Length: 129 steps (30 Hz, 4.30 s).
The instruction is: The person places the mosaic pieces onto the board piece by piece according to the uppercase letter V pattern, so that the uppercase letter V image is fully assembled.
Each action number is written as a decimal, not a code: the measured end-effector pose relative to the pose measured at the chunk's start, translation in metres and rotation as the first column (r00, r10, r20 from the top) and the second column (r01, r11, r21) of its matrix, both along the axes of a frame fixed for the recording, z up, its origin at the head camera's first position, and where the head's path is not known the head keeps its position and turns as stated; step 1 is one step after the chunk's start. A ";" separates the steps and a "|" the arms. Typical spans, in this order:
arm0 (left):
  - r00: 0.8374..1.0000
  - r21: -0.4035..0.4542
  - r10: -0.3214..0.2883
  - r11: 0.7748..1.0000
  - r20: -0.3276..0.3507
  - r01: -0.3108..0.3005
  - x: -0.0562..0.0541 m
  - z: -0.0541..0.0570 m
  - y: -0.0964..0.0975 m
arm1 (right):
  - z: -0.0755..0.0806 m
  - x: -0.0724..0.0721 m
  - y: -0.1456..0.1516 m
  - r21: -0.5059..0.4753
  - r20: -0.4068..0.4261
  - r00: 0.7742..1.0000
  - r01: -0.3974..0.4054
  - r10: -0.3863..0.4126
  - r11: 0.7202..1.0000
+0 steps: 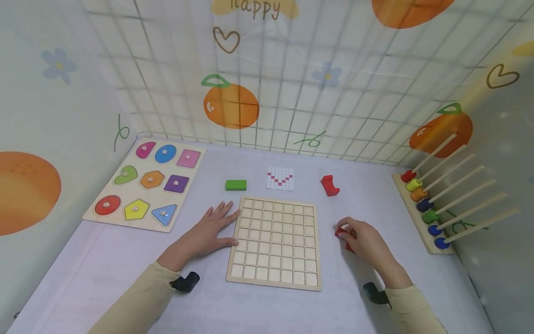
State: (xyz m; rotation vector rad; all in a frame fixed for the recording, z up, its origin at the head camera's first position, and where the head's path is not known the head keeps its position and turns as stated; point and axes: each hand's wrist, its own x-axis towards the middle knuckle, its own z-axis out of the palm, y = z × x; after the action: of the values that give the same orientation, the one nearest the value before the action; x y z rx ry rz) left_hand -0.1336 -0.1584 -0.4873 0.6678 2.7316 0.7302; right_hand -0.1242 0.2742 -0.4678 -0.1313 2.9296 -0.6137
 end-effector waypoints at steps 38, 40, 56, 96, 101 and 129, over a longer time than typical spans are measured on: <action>1.000 -0.027 -0.013 1.000 0.020 0.014 -0.001 -0.002 0.000 | -0.001 0.010 -0.030 -0.292 0.026 0.999 0.040 -0.034 0.956; 1.000 -0.027 -0.014 1.000 0.016 0.015 -0.001 -0.002 0.000 | -0.002 0.011 -0.034 -0.299 0.033 0.999 0.031 -0.022 0.954; 1.000 -0.019 -0.012 1.000 0.014 0.013 0.000 0.000 0.000 | 0.004 0.024 -0.080 -0.382 0.086 0.994 -0.029 0.067 0.924; 1.000 -0.014 -0.014 1.000 0.025 0.015 -0.001 0.000 -0.001 | -0.007 0.048 -0.131 -0.259 -0.042 0.948 -0.316 0.316 0.913; 1.000 -0.015 -0.020 1.000 0.018 0.020 -0.002 -0.002 -0.002 | -0.006 0.047 -0.132 -0.224 -0.012 0.945 -0.320 0.326 0.921; 0.999 -0.017 -0.010 1.000 0.032 0.011 -0.002 -0.001 -0.001 | -0.006 0.049 -0.131 -0.164 -0.060 0.922 -0.388 0.383 0.907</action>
State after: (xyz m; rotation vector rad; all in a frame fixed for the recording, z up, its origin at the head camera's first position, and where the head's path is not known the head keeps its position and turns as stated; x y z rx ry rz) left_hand -0.1354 -0.1597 -0.4888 0.6609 2.7002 0.7083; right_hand -0.0755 0.1431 -0.4742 -0.7245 2.7481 -0.7978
